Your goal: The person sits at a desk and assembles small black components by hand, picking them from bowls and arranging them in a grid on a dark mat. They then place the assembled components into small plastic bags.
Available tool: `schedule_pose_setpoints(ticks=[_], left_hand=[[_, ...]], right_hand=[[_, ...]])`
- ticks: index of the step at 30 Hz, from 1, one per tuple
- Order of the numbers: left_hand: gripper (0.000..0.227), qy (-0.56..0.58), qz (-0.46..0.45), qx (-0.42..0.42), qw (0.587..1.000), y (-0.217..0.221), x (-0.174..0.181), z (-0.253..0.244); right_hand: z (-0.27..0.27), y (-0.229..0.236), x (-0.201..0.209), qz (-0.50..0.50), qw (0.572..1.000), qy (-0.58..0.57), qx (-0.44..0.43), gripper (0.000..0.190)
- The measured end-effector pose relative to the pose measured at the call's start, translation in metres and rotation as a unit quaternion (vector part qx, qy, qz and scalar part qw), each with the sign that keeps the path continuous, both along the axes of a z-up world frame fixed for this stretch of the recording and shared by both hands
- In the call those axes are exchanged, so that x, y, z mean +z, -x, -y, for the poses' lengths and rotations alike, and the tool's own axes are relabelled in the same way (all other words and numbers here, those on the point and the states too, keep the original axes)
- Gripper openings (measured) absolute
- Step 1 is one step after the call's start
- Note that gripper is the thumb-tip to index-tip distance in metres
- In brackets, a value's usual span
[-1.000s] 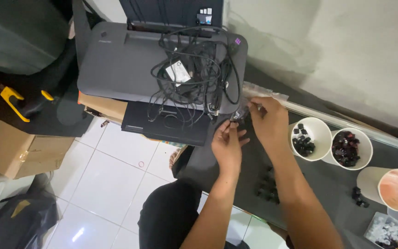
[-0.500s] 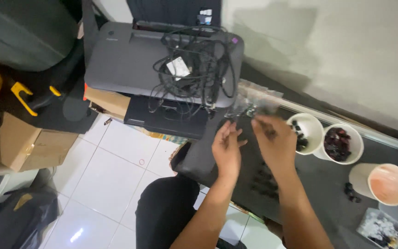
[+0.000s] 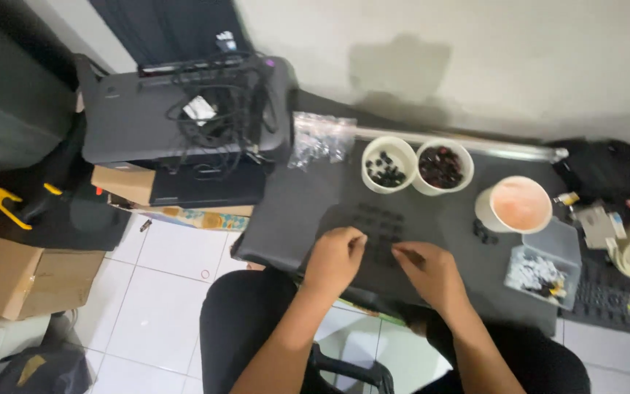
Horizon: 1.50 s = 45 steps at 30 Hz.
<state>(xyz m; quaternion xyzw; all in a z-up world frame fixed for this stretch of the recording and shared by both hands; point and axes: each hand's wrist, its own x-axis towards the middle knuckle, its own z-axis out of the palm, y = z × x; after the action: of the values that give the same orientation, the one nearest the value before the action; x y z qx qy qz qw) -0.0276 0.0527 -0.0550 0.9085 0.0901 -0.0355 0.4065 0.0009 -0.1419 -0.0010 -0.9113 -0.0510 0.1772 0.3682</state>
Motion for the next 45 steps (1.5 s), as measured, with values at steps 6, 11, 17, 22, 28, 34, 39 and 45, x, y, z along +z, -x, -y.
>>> schedule_pose_setpoints(ticks=[6, 11, 17, 22, 28, 34, 39, 45], left_hand=[[0.016, -0.019, 0.04, -0.053, 0.998, -0.001, 0.029, 0.023], [0.014, -0.038, 0.091, -0.102, 0.99, -0.017, 0.048, 0.053], [0.016, -0.066, 0.116, -0.175, 0.976, -0.067, 0.068, 0.12], [0.015, -0.095, 0.181, -0.233, 0.951, -0.109, 0.077, 0.192], [0.014, -0.135, 0.135, -0.267, 0.945, -0.144, 0.057, 0.232], [0.011, -0.233, -0.015, -0.266, 0.935, -0.155, 0.066, 0.241], [0.012, -0.222, -0.016, -0.282, 0.933, -0.159, 0.074, 0.242], [0.017, -0.264, 0.013, -0.31, 0.913, -0.156, 0.075, 0.237]], right_hand=[[0.016, -0.003, 0.04, -0.019, 0.991, 0.115, 0.07, 0.032], [0.058, -0.028, 0.066, -0.081, 0.972, 0.195, 0.104, 0.036], [0.124, -0.055, 0.054, -0.031, 0.979, 0.201, -0.023, 0.03], [0.171, -0.074, 0.022, 0.091, 0.956, 0.197, -0.195, 0.026], [0.195, -0.088, 0.006, 0.018, 0.959, 0.179, -0.22, 0.025], [0.191, -0.093, 0.026, -0.034, 0.968, 0.163, -0.19, 0.026], [0.19, -0.092, 0.027, -0.024, 0.972, 0.133, -0.192, 0.026], [0.187, -0.091, 0.04, -0.012, 0.971, 0.111, -0.21, 0.027]])
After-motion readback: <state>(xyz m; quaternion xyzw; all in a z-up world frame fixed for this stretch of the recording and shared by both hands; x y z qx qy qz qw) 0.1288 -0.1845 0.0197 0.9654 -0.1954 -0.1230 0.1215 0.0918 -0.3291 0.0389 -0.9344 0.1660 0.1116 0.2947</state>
